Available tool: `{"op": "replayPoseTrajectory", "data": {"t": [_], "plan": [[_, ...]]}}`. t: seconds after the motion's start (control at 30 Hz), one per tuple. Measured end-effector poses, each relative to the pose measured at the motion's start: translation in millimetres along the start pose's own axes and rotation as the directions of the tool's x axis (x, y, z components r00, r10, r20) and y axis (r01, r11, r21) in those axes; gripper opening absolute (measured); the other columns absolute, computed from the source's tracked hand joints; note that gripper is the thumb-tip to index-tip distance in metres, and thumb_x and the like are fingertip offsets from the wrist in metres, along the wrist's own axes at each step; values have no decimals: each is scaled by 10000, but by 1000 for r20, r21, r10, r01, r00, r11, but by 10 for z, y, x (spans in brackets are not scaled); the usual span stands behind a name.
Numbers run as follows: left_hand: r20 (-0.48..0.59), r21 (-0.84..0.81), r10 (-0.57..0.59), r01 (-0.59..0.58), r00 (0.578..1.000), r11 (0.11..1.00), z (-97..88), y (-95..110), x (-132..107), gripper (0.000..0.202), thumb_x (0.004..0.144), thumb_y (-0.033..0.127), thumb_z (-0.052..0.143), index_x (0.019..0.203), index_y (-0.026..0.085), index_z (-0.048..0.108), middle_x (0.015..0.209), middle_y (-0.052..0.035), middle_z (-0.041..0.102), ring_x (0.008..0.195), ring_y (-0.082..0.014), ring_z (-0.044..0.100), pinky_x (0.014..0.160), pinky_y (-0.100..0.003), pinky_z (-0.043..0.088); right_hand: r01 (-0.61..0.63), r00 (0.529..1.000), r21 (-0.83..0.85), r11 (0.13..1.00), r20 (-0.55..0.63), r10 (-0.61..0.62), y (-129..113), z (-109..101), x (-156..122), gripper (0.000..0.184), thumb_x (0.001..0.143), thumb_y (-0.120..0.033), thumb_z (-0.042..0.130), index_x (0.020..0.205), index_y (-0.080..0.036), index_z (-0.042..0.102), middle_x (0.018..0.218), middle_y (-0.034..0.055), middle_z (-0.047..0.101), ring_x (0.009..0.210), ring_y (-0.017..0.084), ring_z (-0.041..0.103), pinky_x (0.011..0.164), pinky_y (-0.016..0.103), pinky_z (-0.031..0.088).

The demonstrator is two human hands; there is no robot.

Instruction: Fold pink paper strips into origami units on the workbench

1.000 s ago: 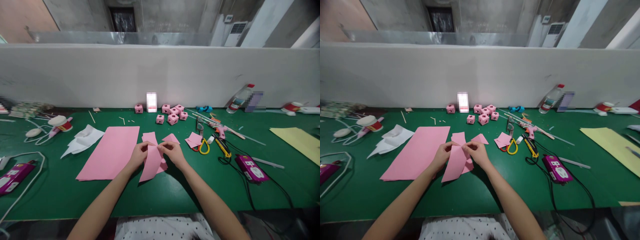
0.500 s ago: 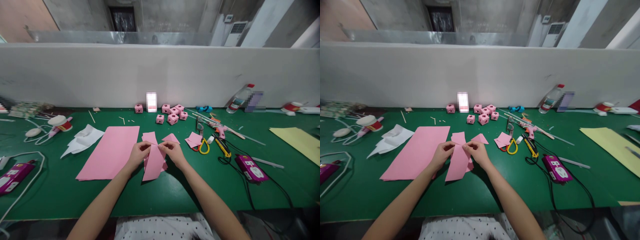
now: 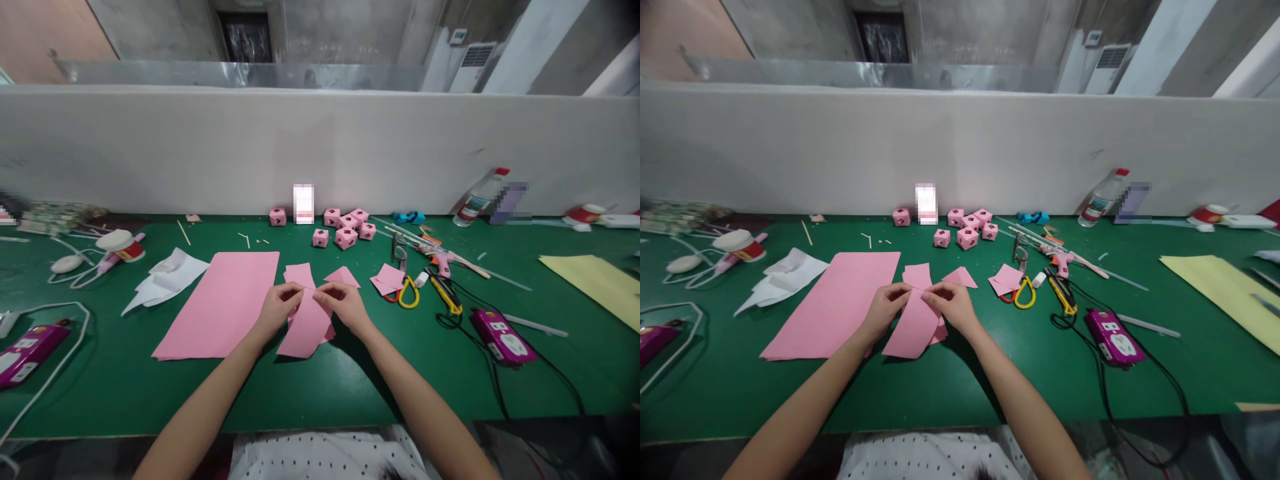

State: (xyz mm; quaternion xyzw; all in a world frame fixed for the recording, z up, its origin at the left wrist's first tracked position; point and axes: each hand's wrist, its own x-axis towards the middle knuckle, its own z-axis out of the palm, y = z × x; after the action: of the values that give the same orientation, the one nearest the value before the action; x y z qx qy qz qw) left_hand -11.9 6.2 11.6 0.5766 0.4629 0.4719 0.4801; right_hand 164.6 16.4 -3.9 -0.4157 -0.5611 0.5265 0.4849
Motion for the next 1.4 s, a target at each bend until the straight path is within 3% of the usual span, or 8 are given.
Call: {"op": "replayPoseTrajectory", "data": {"t": [0.57, 0.8, 1.03, 1.2, 1.4], "plan": [[0, -1, -8, 8, 1000, 1000, 7, -27, 8, 148, 733, 266, 653, 759, 142, 729, 664, -19, 661, 618, -135, 558, 597, -232, 437, 13, 999, -15, 1000, -43, -14, 13, 25, 5, 290, 705, -467, 715, 699, -178, 710, 653, 28, 681, 602, 155, 580, 571, 270, 440], [1, 37, 32, -32, 999, 999, 13, -65, 9, 164, 766, 286, 650, 817, 151, 730, 702, -22, 682, 664, -149, 597, 627, -237, 454, -8, 999, 5, 1000, -31, 8, -13, 27, 8, 257, 659, -417, 758, 731, -176, 706, 719, 36, 689, 665, 168, 607, 639, 285, 473], [23, 26, 48, -48, 999, 998, 67, -73, -13, 248, 780, 350, 662, 913, 151, 728, 881, -65, 727, 795, -187, 648, 714, -267, 495, 27, 990, -31, 999, -140, -31, 17, -14, 25, 250, 712, -432, 712, 735, -184, 713, 724, 34, 692, 697, 177, 610, 656, 290, 471], [13, 41, 30, -30, 999, 999, 79, -116, -19, 238, 757, 362, 690, 852, 150, 742, 836, -64, 736, 762, -188, 661, 687, -265, 503, 28, 998, -42, 999, -56, -30, -1, -37, 35, 247, 699, -417, 730, 782, -185, 726, 782, 43, 715, 745, 191, 632, 715, 311, 487], [24, 52, 38, -39, 999, 998, 93, -135, -34, 237, 778, 353, 669, 868, 148, 749, 840, -69, 740, 750, -184, 665, 678, -265, 506, 56, 996, -66, 996, -65, -60, -37, -37, 22, 204, 704, -392, 734, 745, -192, 741, 767, 55, 720, 744, 206, 636, 721, 323, 483]]}}
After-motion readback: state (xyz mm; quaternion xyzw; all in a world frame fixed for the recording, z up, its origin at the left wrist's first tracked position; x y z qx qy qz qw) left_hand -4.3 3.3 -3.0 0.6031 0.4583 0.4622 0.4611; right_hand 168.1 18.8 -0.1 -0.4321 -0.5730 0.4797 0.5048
